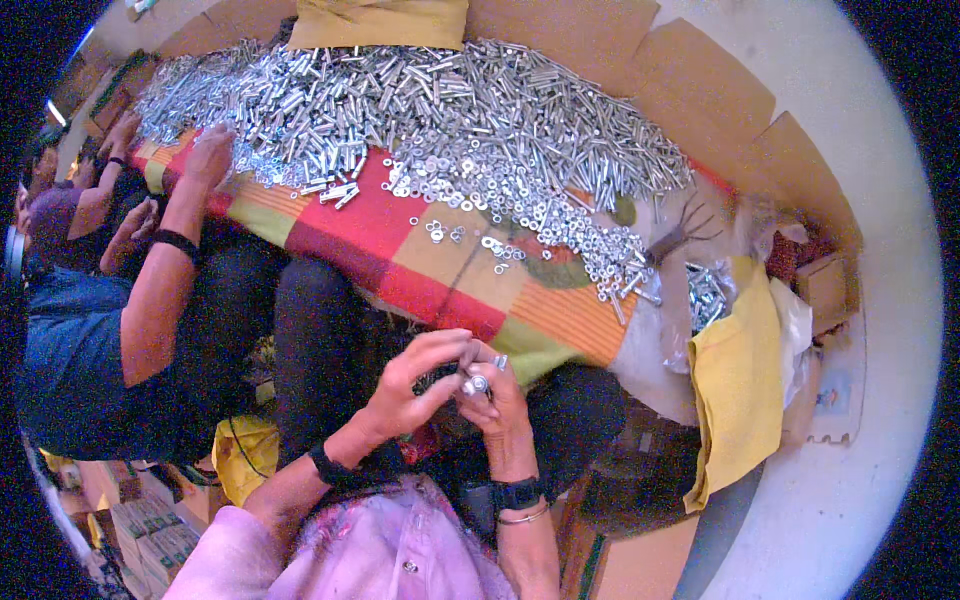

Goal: Sorting and assembling metal screws and washers on a work table.

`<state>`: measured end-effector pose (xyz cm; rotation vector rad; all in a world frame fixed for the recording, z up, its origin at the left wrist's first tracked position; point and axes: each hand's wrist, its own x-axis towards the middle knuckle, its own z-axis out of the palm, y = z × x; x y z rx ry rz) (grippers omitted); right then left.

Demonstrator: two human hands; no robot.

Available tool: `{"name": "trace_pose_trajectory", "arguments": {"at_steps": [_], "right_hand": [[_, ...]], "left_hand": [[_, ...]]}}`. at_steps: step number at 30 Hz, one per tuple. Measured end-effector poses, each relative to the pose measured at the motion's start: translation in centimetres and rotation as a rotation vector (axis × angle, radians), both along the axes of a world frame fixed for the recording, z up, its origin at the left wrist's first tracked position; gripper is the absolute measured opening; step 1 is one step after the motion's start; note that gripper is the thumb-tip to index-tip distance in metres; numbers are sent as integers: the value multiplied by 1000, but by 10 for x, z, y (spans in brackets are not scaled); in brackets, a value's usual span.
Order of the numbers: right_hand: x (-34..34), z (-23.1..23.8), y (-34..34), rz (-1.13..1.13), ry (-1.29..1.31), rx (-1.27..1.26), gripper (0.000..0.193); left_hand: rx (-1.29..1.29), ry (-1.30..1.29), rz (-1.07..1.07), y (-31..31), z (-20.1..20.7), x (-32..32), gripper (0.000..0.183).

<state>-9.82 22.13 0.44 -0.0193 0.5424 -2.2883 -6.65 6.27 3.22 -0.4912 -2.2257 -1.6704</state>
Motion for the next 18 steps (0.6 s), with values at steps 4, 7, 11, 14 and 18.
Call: {"name": "trace_pose_trajectory", "arguments": {"at_steps": [4, 7, 11, 14, 18], "right_hand": [[7, 0, -9, -94, -126, -100, 9], [14, -13, -18, -135, -214, -255, 17], [12, -10, -18, -224, -236, -191, 23], [4, -9, -11, -286, -228, -41, 22], [-9, 7, -11, -357, -214, 150, 18]], "left_hand": [[71, -155, 96, -6, -7, 6, 30], [345, -368, 68, 10, -13, 7, 24], [456, -473, 220, -2, -21, 2, 22], [478, -435, 272, -19, -21, -7, 22], [502, -442, 245, -25, -12, -24, 20]]}}
